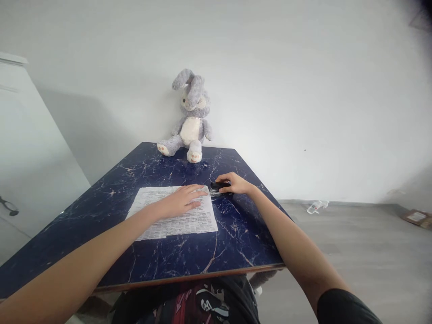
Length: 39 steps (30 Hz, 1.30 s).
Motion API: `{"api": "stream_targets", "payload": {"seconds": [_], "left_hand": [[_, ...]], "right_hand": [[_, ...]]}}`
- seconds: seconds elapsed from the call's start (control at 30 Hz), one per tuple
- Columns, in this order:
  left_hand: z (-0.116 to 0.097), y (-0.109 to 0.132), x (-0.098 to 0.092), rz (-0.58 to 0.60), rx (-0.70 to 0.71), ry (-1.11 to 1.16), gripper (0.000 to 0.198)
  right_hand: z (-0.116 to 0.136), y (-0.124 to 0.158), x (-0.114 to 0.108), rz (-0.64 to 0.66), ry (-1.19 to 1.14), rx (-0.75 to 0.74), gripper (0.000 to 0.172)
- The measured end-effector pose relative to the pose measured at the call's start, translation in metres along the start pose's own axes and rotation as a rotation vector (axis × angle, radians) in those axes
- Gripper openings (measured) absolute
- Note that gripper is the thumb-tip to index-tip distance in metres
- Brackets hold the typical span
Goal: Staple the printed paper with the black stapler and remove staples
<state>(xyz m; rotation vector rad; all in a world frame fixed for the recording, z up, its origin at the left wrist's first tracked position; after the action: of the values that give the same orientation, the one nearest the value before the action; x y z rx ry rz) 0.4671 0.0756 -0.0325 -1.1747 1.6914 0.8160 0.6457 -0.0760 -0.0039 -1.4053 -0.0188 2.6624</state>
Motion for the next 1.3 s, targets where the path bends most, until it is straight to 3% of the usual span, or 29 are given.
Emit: {"api": "stream_targets", "payload": {"seconds": [0.13, 0.37, 0.57, 0.77, 1.3], "left_hand": [[-0.002, -0.005, 0.018, 0.135, 0.009, 0.013, 0.057], [0.004, -0.008, 0.022, 0.131, 0.021, 0.021, 0.057], [0.007, -0.012, 0.023, 0.125, 0.030, 0.013, 0.056], [0.007, -0.014, 0.023, 0.131, 0.030, 0.022, 0.057], [0.011, -0.017, 0.025, 0.118, 0.028, 0.036, 0.056]], "right_hand": [[0.005, 0.000, 0.001, 0.019, 0.000, -0.017, 0.029], [0.015, -0.007, 0.007, -0.026, 0.000, -0.015, 0.044], [0.015, -0.017, 0.019, -0.172, 0.158, 0.200, 0.061], [0.015, -0.020, 0.029, -0.161, 0.323, 0.357, 0.059], [0.024, -0.023, 0.035, -0.083, 0.516, 0.388, 0.052]]}}
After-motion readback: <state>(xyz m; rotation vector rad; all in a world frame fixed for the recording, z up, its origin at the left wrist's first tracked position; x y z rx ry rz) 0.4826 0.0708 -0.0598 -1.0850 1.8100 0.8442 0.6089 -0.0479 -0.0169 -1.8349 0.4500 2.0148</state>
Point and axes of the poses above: each hand's wrist, its own y-axis away from the middle knuckle, its own x-axis out of the palm, z = x × y, the point moved 6 cm from there along -y, towards the middle knuckle, and after that the axes turned 9 degrees about z, right-handed, at the moved point
